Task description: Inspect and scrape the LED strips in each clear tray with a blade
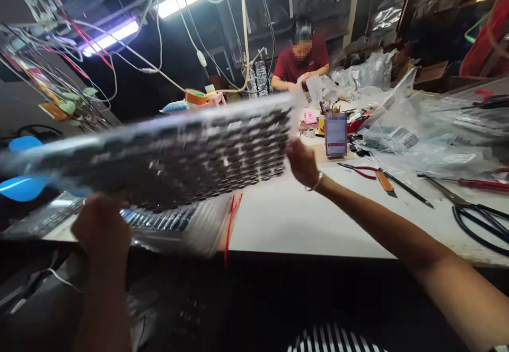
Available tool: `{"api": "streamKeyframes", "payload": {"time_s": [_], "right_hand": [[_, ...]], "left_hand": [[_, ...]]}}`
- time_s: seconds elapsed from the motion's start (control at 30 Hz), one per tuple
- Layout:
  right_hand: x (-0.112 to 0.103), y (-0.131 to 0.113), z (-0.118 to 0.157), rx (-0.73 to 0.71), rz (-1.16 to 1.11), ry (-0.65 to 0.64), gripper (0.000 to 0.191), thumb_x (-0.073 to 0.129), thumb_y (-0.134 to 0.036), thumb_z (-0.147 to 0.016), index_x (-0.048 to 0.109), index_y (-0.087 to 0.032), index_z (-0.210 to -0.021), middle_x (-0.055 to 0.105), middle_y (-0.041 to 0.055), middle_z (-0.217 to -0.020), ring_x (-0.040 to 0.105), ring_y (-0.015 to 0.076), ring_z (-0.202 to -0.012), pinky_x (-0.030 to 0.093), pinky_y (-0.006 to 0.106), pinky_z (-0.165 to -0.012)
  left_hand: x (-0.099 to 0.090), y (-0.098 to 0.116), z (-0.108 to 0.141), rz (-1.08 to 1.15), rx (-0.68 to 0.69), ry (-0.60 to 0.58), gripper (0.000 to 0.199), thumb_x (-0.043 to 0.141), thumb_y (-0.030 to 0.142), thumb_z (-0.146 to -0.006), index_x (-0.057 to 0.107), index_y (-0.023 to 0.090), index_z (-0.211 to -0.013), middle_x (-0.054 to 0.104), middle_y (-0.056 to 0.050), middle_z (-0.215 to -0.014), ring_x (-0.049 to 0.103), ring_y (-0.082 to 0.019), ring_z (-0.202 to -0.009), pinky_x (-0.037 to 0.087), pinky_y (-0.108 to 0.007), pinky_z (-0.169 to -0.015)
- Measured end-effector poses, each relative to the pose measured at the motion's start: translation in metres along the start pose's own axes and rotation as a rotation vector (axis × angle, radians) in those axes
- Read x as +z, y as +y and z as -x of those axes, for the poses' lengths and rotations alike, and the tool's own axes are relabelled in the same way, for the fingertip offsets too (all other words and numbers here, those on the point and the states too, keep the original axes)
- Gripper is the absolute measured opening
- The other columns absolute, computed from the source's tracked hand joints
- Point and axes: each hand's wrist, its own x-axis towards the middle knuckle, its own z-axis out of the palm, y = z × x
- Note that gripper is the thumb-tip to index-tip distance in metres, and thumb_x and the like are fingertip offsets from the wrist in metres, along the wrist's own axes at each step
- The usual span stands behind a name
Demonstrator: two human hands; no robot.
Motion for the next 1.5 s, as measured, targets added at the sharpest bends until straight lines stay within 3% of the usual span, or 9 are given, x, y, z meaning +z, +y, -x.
{"api": "streamKeyframes", "payload": {"time_s": [0.1,0.2,0.43,0.57,0.83,1.03,1.17,1.27,1.5], "right_hand": [[-0.055,0.009,0.029,0.358,0.184,0.037,0.052,0.012,-0.039,-0.100,0.056,-0.014,-0.110,0.064,0.0097,-0.082,0.058,0.0189,-0.070,0.038,0.030,-0.064],[-0.094,0.022,0.069,0.537,0.333,-0.110,0.046,0.026,-0.042,-0.098,0.062,-0.013,-0.103,0.067,0.0118,-0.080,0.061,0.0229,-0.071,0.035,0.031,-0.061],[-0.103,0.063,0.151,0.833,0.565,-0.647,0.042,0.034,-0.041,-0.095,0.067,-0.014,-0.095,0.070,0.0145,-0.077,0.065,0.0268,-0.072,0.034,0.030,-0.058],[-0.104,0.069,0.164,0.848,0.585,-0.743,0.049,0.026,-0.046,-0.097,0.063,-0.015,-0.107,0.070,0.0151,-0.083,0.066,0.0282,-0.077,0.035,0.031,-0.059],[-0.107,0.076,0.163,0.764,0.648,-0.869,0.050,0.021,-0.044,-0.098,0.059,-0.015,-0.114,0.069,0.0130,-0.078,0.064,0.0274,-0.071,0.034,0.032,-0.058],[-0.097,0.077,0.165,0.108,0.636,-0.608,0.045,0.030,-0.036,-0.097,0.055,-0.014,-0.128,0.058,0.0183,-0.124,0.057,0.0313,-0.108,0.040,0.044,-0.084],[-0.083,0.072,0.171,-0.220,0.316,-0.704,0.060,0.032,-0.054,-0.094,0.051,-0.012,-0.133,0.043,0.0200,-0.143,0.037,0.0342,-0.133,0.034,0.049,-0.101],[-0.077,0.065,0.173,-0.208,0.265,-0.766,0.079,0.039,-0.070,-0.084,0.042,-0.013,-0.140,0.030,0.0212,-0.151,0.024,0.0380,-0.140,0.025,0.056,-0.107],[-0.078,0.046,0.172,-0.144,0.309,-0.810,0.071,0.045,-0.054,-0.088,0.037,-0.011,-0.143,0.023,0.0216,-0.153,0.016,0.0375,-0.143,0.019,0.058,-0.109]], "left_hand": [[0.041,0.042,0.024,-0.031,0.182,-0.005,0.039,0.032,0.034,-0.095,0.059,0.014,-0.076,0.056,-0.002,-0.070,0.048,-0.016,-0.070,0.039,-0.030,-0.073],[0.092,0.066,0.068,-0.087,0.200,-0.362,0.036,0.036,0.031,-0.095,0.064,0.011,-0.090,0.062,-0.005,-0.073,0.050,-0.015,-0.066,0.037,-0.026,-0.065],[0.173,0.048,0.170,-0.237,0.183,-0.852,0.034,0.041,0.029,-0.093,0.071,0.012,-0.089,0.070,-0.013,-0.073,0.064,-0.025,-0.070,0.042,-0.031,-0.064],[0.170,0.043,0.180,-0.234,0.217,-0.971,0.045,0.038,0.034,-0.096,0.049,0.017,-0.136,0.070,-0.014,-0.110,0.066,-0.027,-0.097,0.047,-0.035,-0.082],[0.167,0.044,0.182,-0.238,0.266,-1.034,0.047,0.033,0.028,-0.097,0.043,0.013,-0.140,0.064,-0.015,-0.122,0.060,-0.026,-0.112,0.043,-0.037,-0.097],[0.172,0.042,0.177,-0.223,0.289,-1.067,0.046,0.035,0.026,-0.097,0.043,0.013,-0.140,0.068,-0.013,-0.112,0.062,-0.023,-0.106,0.044,-0.032,-0.094],[0.170,0.041,0.178,-0.223,0.283,-1.066,0.047,0.034,0.026,-0.097,0.042,0.013,-0.141,0.068,-0.013,-0.110,0.061,-0.023,-0.104,0.043,-0.032,-0.092],[0.170,0.043,0.182,-0.241,0.267,-1.049,0.048,0.034,0.027,-0.096,0.041,0.013,-0.142,0.067,-0.015,-0.107,0.061,-0.025,-0.101,0.042,-0.035,-0.091],[0.174,0.039,0.185,-0.093,0.190,-1.026,0.049,0.036,0.025,-0.094,0.042,0.009,-0.141,0.066,-0.019,-0.108,0.059,-0.029,-0.103,0.039,-0.043,-0.095]]}}
